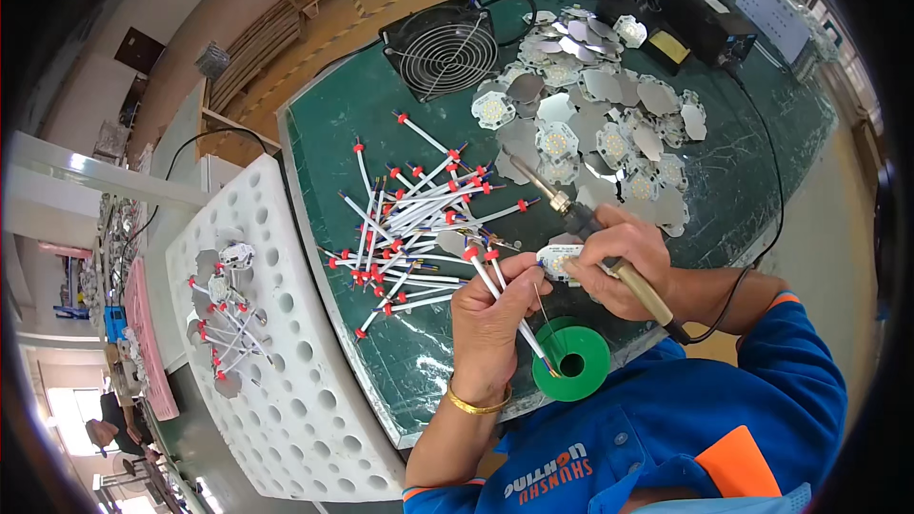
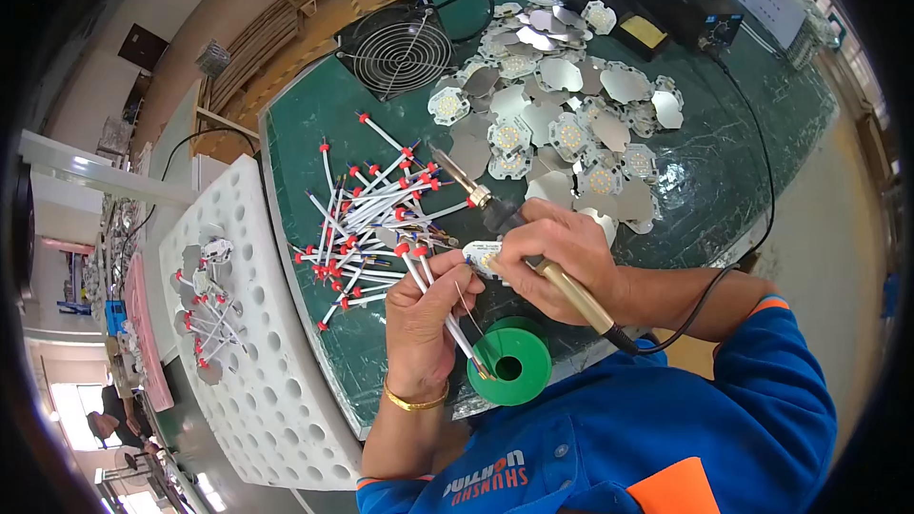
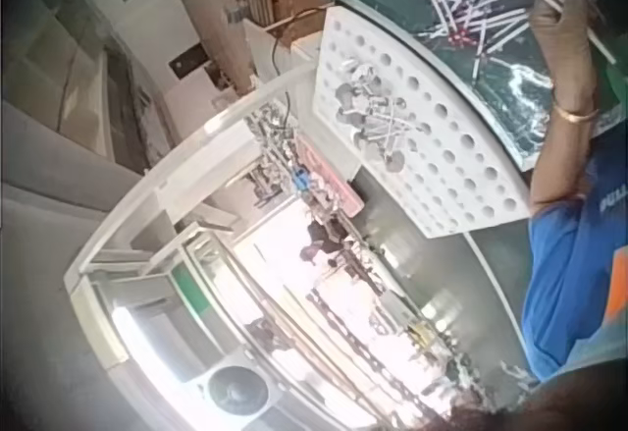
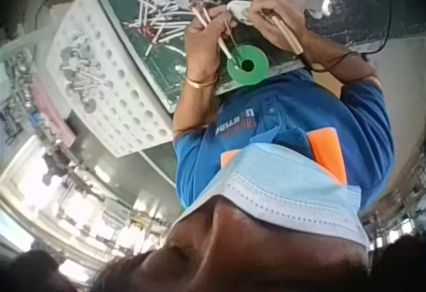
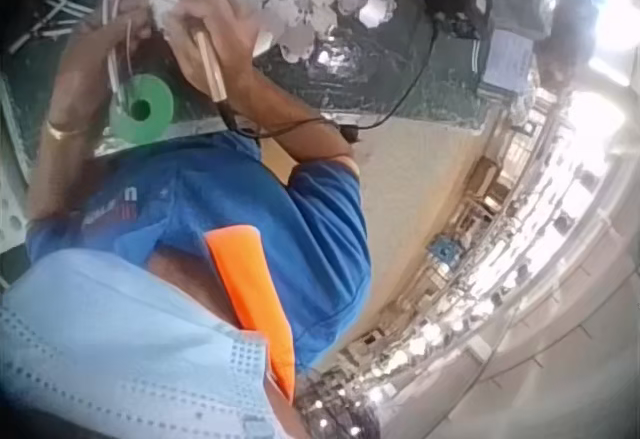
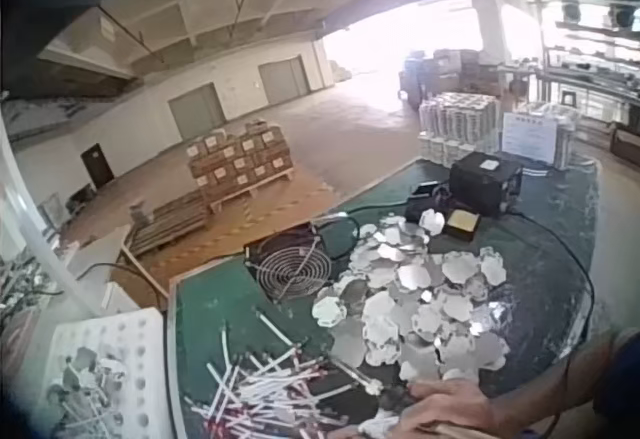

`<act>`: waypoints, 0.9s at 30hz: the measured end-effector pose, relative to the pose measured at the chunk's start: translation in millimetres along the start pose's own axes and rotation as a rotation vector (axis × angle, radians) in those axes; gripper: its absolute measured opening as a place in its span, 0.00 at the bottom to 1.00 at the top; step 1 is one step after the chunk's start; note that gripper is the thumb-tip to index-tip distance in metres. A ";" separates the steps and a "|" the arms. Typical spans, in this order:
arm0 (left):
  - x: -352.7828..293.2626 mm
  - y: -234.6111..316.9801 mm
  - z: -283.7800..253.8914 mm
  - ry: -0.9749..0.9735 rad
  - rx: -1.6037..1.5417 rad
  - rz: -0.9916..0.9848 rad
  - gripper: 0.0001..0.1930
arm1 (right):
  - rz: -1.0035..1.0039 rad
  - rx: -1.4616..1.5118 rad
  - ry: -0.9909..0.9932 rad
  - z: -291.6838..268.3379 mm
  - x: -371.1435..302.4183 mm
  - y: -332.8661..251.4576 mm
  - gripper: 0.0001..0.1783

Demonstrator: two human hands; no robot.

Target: The person solders wires onto LED circuit boards using a soldering iron and solder wire, attaching wire leads to the boards by hand.

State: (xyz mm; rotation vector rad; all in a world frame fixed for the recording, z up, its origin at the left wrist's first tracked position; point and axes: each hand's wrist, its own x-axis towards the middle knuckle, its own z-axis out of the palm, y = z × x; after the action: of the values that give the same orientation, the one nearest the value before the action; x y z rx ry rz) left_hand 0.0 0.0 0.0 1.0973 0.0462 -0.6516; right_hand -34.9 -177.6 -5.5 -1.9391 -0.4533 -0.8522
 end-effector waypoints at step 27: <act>-17.4 30.0 3.0 0.011 0.349 0.103 0.08 | -0.247 0.477 -0.177 -43.7 14.3 -6.8 0.13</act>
State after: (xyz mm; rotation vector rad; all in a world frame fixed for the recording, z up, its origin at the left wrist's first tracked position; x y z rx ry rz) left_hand 0.3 14.4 31.7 1.4292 -0.1185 -0.5727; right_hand -45.7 -212.8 22.9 -1.5369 -0.9279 -0.6514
